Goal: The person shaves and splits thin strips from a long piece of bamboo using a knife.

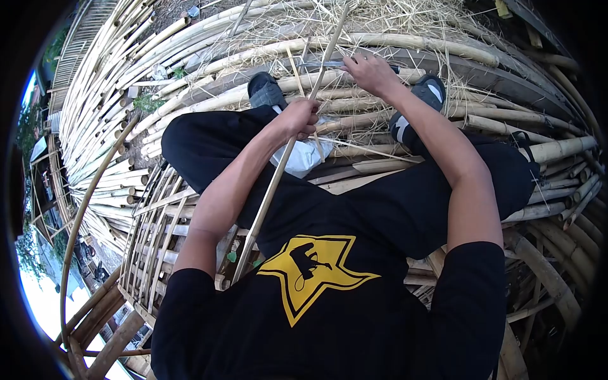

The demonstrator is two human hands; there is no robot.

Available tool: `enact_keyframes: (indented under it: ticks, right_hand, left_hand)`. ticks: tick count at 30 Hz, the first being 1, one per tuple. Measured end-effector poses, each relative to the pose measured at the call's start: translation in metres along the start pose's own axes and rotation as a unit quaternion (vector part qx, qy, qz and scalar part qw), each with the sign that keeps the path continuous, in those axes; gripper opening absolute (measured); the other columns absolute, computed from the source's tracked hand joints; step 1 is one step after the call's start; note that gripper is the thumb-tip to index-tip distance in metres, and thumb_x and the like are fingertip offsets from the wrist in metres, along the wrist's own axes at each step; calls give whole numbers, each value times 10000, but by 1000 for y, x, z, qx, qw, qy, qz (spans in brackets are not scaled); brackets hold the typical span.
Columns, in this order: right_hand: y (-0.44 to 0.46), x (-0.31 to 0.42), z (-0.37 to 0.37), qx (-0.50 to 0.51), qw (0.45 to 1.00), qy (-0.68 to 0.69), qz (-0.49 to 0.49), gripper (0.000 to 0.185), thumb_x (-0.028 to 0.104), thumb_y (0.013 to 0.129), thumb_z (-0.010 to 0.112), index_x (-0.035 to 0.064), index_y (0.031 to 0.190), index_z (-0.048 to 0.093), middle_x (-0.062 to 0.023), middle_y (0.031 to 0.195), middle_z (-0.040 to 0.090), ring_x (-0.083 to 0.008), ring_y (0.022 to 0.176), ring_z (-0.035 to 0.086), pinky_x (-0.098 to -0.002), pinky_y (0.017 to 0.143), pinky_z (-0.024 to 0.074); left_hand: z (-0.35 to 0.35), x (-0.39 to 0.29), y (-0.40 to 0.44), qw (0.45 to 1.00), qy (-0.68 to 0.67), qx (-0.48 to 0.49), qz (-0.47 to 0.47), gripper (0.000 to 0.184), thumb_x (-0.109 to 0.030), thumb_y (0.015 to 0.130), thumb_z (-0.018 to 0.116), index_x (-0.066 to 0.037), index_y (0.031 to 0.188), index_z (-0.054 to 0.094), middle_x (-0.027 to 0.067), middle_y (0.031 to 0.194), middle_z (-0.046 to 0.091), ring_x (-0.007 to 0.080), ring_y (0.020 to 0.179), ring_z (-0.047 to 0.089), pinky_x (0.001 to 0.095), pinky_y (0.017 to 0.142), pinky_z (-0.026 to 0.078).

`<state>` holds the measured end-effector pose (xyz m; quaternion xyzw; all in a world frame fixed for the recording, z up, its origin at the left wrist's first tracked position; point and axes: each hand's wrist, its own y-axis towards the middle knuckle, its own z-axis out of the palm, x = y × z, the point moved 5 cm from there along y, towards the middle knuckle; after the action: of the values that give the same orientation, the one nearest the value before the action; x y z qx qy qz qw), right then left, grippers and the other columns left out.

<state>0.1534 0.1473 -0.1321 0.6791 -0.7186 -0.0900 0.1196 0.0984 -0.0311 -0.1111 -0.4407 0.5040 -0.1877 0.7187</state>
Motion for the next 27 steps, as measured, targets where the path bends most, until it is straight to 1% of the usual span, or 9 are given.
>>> enact_keyframes:
  ticks: [4, 10, 11, 12, 16, 17, 18, 23, 27]
  right_hand:
    - [2, -2, 5, -83, 994, 38, -53, 214, 279, 917, 513, 65, 907, 515, -96, 785, 547, -264, 668, 602, -369, 541, 515]
    - [6, 4, -8, 20, 999, -25, -32, 238, 270, 912, 513, 82, 1058, 527, -87, 775, 548, -245, 659, 621, -325, 511, 522]
    - [4, 5, -7, 40, 997, -37, -48, 257, 274, 908, 517, 95, 1091, 522, -86, 773, 548, -240, 665, 627, -322, 502, 522]
    - [1, 4, -5, 60, 995, -49, -64, 279, 279, 905, 520, 107, 1125, 517, -85, 771, 548, -234, 670, 634, -319, 492, 523]
    - [-6, 4, 11, 60, 994, -48, -80, 233, 212, 871, 536, 110, 1080, 527, -64, 792, 547, -223, 689, 637, -316, 504, 527]
    - [-5, 3, 14, 60, 994, -47, -79, 233, 212, 871, 536, 110, 1080, 527, -64, 792, 547, -223, 689, 637, -316, 504, 527]
    - [-4, 4, 15, 39, 993, -47, -101, 232, 183, 856, 534, 101, 1073, 527, -59, 799, 546, -215, 693, 635, -309, 515, 529]
    - [-6, 9, 12, 17, 992, -50, -115, 226, 124, 827, 521, 74, 1047, 528, -54, 804, 545, -193, 709, 631, -292, 540, 533]
    - [-5, 7, 17, 76, 992, -52, -87, 213, 137, 816, 532, 80, 1022, 531, -63, 800, 556, -189, 673, 636, -283, 516, 526]
  left_hand:
    - [1, -3, -3, 999, -33, 17, 3, 244, -209, 955, 323, -129, 727, 358, -78, 522, 235, 49, 374, 226, 239, 311, 206]
    - [0, 3, -1, 998, -55, 23, -11, 267, -213, 954, 336, -149, 694, 332, -80, 505, 225, 44, 369, 210, 241, 306, 192]
    - [0, 7, 3, 998, -50, 40, -24, 159, -190, 937, 325, -75, 858, 402, -60, 523, 263, 58, 387, 249, 248, 328, 218]
    - [2, 9, 5, 997, -45, 58, -36, 251, -167, 919, 313, -2, 1022, 471, -41, 542, 302, 71, 406, 289, 254, 349, 243]
    - [2, 15, 5, 997, -43, 49, -49, 264, -172, 915, 319, -1, 1044, 474, -38, 555, 316, 76, 419, 311, 255, 356, 254]
    - [3, 15, 5, 997, -48, 33, -46, 144, -192, 932, 332, -80, 859, 387, -58, 527, 272, 60, 392, 259, 251, 336, 225]
    - [5, 13, 4, 998, -52, 17, -43, 285, -211, 950, 344, -160, 673, 300, -79, 499, 227, 45, 364, 207, 247, 315, 195]
    - [5, 10, 2, 998, -40, 17, -38, 290, -213, 947, 350, -160, 667, 296, -76, 496, 233, 48, 364, 214, 250, 318, 190]
    - [6, 10, 2, 1000, -8, -7, -22, 287, -210, 944, 355, -141, 669, 315, -68, 501, 241, 53, 362, 223, 257, 317, 191]
